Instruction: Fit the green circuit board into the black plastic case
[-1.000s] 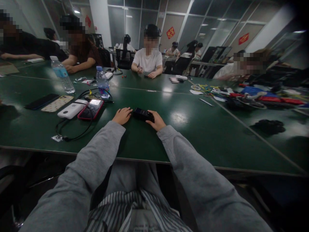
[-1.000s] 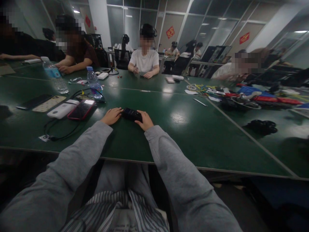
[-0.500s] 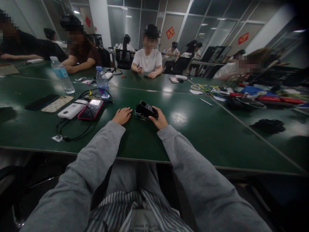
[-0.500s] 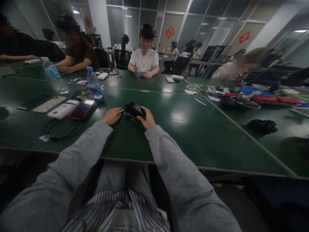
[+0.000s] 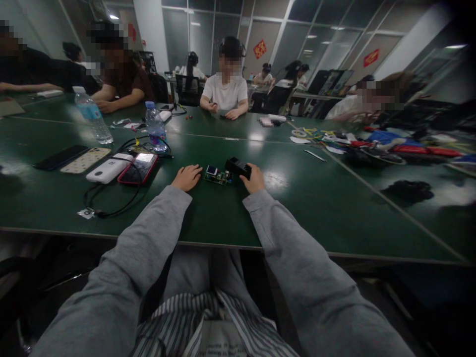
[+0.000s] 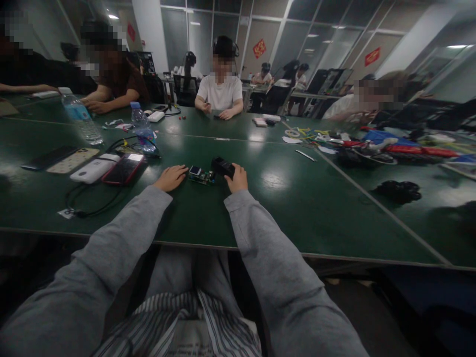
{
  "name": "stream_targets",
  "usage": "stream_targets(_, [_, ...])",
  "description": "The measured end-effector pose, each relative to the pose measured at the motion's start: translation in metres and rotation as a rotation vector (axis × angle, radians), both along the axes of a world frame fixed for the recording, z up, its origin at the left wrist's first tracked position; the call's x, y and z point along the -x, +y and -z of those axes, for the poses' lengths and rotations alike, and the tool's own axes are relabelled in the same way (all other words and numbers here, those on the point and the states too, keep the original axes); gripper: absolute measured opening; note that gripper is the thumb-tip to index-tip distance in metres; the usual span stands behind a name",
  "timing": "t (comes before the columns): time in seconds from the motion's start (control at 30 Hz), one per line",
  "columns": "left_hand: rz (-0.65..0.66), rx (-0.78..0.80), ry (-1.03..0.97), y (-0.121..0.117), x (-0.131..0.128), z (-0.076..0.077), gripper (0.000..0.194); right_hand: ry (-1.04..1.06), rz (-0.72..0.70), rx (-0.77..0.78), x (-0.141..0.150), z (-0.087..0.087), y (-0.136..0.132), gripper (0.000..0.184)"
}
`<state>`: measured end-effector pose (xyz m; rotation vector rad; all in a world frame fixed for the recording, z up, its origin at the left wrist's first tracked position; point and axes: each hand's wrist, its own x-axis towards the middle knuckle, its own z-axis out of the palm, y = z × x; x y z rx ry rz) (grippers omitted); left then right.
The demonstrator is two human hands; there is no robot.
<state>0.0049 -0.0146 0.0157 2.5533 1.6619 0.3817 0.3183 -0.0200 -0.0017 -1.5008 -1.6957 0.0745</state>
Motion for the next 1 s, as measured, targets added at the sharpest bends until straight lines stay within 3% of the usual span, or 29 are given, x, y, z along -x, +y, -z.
stream_targets(0.4, [-0.030,0.098,-0.095,0.008,0.003,-0.003,0.051,-0.089,0.034,0.067,0.001,0.001,-0.002,0.059])
stream_targets(0.63, [0.061,0.193,-0.093,0.012,0.011,-0.014,0.063,-0.094,0.030,0.056,0.001,0.001,-0.003,0.059])
stream_targets(1.0, [0.073,0.125,-0.104,0.011,0.012,-0.005,0.066,-0.107,0.051,0.082,0.003,0.000,-0.005,0.059])
